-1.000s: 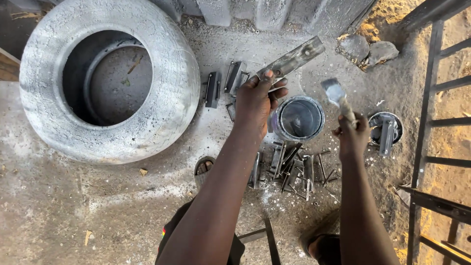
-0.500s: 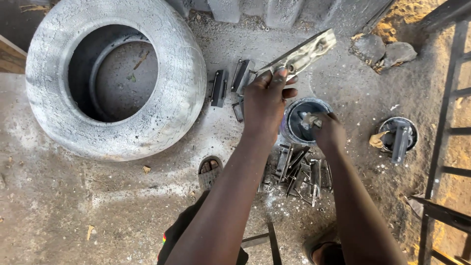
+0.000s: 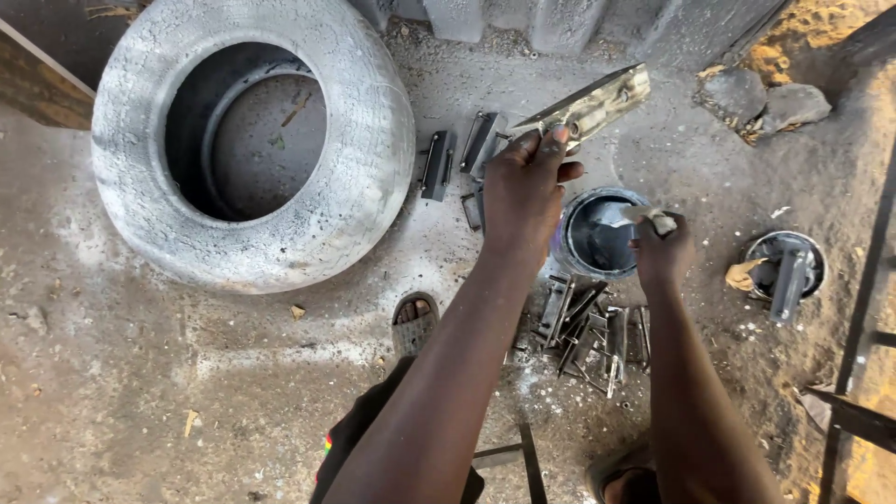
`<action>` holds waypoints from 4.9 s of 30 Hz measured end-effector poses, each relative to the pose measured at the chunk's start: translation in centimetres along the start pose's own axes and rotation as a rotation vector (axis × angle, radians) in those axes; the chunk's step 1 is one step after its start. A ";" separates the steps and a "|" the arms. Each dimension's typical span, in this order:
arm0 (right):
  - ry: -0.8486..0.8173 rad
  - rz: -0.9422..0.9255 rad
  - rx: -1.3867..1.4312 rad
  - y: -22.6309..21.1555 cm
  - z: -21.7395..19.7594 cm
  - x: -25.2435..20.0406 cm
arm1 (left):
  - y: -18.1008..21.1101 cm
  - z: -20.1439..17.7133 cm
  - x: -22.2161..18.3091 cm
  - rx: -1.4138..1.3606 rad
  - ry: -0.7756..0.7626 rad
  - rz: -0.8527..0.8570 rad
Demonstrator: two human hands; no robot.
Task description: A person is manually painting small metal brackets using a brush and grey paint in an outdoor workshop area.
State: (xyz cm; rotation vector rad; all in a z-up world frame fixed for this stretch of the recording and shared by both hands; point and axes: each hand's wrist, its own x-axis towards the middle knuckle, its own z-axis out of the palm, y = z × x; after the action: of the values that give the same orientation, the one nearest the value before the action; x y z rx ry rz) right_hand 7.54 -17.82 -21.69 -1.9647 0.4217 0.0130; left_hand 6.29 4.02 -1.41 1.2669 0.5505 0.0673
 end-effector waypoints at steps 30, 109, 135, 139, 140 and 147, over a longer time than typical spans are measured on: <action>-0.314 -0.411 -0.569 -3.1 -1.9 -7.5 | -2.2 -0.1 1.9 0.019 -0.065 0.029; -0.040 -0.017 0.318 -12.2 -12.5 -5.8 | -2.4 -1.3 0.9 0.141 -0.206 0.009; -0.247 0.004 -0.497 0.0 0.6 1.8 | -0.7 0.9 -0.5 0.063 -0.108 -0.010; -0.183 0.147 0.093 1.6 -2.8 1.1 | 0.6 0.9 -1.6 0.063 -0.110 0.013; -0.165 0.181 0.215 2.2 -3.5 1.1 | 0.5 0.9 -1.5 0.060 -0.105 0.014; -0.152 0.428 0.662 1.4 -7.0 -0.9 | -0.4 1.8 -1.3 0.047 -0.089 0.053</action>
State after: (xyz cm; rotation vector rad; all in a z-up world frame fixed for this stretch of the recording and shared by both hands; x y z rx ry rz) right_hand 4.98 -24.27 -19.79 -1.1914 0.6438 0.2612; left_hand 5.83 1.84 -0.93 1.3239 0.4446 0.0422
